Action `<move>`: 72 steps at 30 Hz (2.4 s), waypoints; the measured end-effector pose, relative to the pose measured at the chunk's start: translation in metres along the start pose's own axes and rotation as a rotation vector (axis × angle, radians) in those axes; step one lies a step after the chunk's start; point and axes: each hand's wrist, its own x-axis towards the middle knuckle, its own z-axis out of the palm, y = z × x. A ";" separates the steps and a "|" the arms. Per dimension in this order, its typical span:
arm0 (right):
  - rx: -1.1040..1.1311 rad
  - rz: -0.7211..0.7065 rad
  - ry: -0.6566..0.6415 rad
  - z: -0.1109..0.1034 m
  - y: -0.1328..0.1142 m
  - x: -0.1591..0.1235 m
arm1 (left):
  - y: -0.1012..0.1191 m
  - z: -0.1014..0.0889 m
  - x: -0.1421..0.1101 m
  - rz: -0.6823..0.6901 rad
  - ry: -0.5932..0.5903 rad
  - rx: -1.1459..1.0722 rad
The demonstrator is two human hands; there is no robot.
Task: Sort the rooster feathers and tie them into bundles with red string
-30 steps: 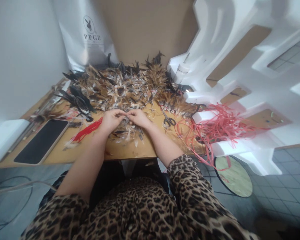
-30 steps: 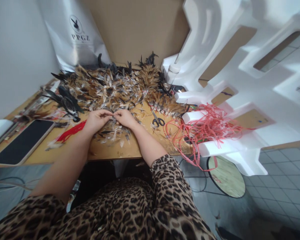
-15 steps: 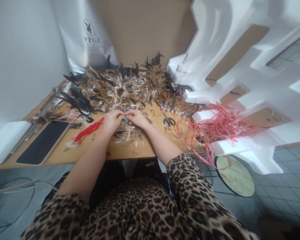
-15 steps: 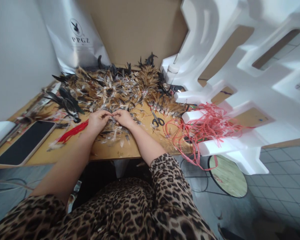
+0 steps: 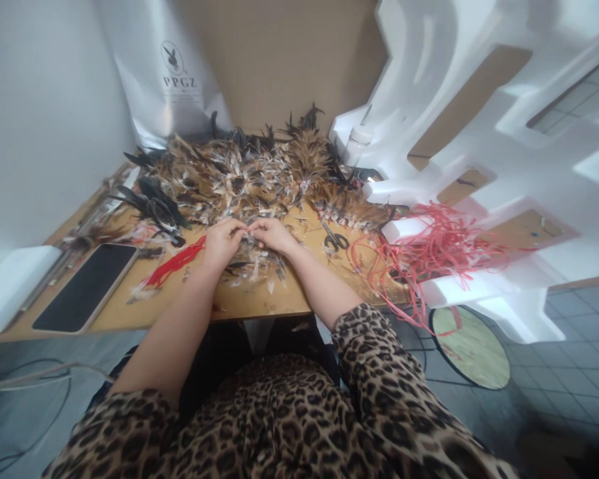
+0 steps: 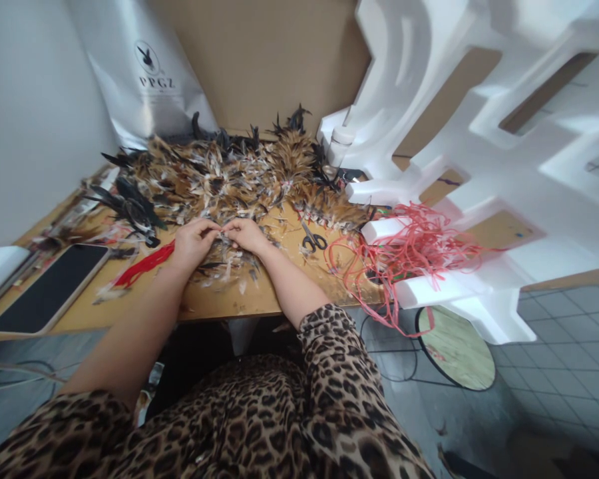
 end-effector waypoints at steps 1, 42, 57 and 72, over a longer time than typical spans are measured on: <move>-0.011 -0.011 0.004 0.000 0.000 0.000 | 0.000 0.000 0.000 -0.011 0.003 -0.006; -0.796 -0.689 0.187 -0.003 -0.010 -0.018 | 0.008 -0.006 0.005 -0.723 -0.091 -1.042; 0.089 -0.398 0.351 0.005 -0.009 -0.009 | -0.003 -0.009 0.004 -0.735 -0.144 -1.270; 0.182 -0.273 0.267 0.004 -0.009 -0.007 | 0.009 -0.005 0.002 -0.639 -0.194 -1.052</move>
